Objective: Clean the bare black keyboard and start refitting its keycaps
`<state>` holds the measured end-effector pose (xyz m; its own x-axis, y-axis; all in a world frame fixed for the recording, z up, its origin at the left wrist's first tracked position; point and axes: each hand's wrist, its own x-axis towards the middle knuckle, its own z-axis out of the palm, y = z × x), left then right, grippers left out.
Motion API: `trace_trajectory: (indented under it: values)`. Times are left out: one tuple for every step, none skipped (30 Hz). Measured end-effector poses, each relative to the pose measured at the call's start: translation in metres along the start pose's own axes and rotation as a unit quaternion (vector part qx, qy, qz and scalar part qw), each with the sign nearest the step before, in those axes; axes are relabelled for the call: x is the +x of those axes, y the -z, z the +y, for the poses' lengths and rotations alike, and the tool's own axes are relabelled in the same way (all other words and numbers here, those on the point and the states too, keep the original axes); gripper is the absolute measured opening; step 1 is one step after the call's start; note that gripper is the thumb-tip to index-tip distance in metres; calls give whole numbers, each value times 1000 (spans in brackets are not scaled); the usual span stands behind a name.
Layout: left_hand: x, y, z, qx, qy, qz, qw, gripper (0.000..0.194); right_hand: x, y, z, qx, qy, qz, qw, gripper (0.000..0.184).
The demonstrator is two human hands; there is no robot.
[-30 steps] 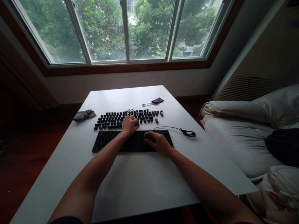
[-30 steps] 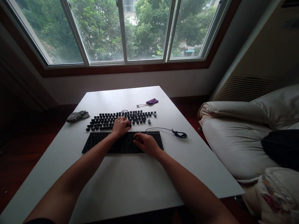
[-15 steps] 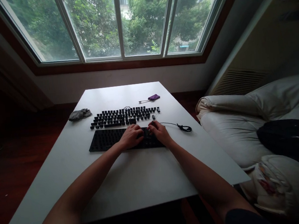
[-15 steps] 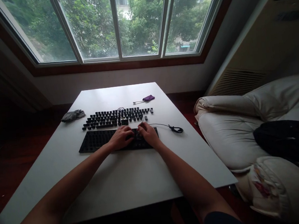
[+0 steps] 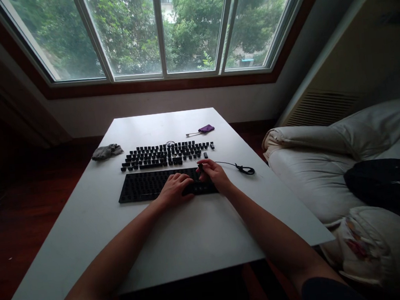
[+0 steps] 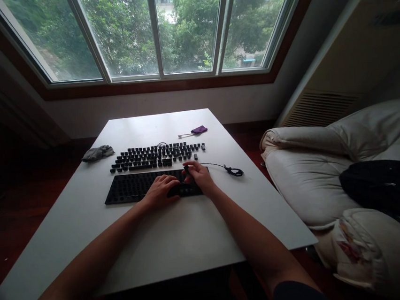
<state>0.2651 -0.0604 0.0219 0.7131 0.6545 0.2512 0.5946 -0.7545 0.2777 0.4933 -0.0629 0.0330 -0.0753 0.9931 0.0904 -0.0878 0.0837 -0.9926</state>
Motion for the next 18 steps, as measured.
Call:
trace_trajectory:
  values:
    - [0,-1,0,2,6,5,1000,48,0,0,-1,18,-19,1,1000,35]
    - [-1,-2,0,6,12,11,1000,48,0,-1,-1,37,-35,0,999,32]
    - [-1,-4,0,8,18,18,1000,47,0,-1,-1,52,-44,-3,998,31]
    - [-1,-5,0,10,22,24,999,46,-1,-2,-2,65,-49,-8,997,32]
    - [-2,-5,0,10,24,29,999,46,-1,-2,-2,74,-48,-14,996,33]
    - [-2,-6,0,9,24,32,999,46,-2,-2,-2,82,-45,-20,995,35]
    - [-2,-6,0,7,24,33,999,46,-2,-2,-2,88,-40,-25,995,37]
    - [-2,-6,1,4,22,34,999,45,-2,-2,-1,90,-33,-28,995,40]
    - [-2,-6,1,2,22,33,999,42,-2,-2,-1,88,-24,-28,995,41]
    - [-2,-5,1,0,22,32,999,39,-2,-1,0,82,-13,-24,996,42]
    - [-2,-4,1,-1,22,30,999,34,-2,-1,1,71,-4,-19,997,42]
    - [-2,-4,1,-1,23,28,999,31,-2,-1,2,56,4,-13,998,42]
    - [-2,-3,2,-1,24,25,999,28,-1,-1,3,40,9,-5,999,41]
    - [-3,-3,2,-2,25,24,999,26,-1,-1,3,23,12,2,1000,41]
    - [-3,-2,3,-3,27,22,999,26,-1,-2,4,4,15,7,1000,41]
    - [-3,-2,3,-4,29,21,999,26,-1,-2,4,-14,18,12,1000,41]
    - [-3,-2,4,-6,29,21,999,25,-1,-3,4,-31,24,16,999,40]
    - [-4,-2,4,-8,27,20,999,25,-2,-4,5,-47,33,20,998,39]
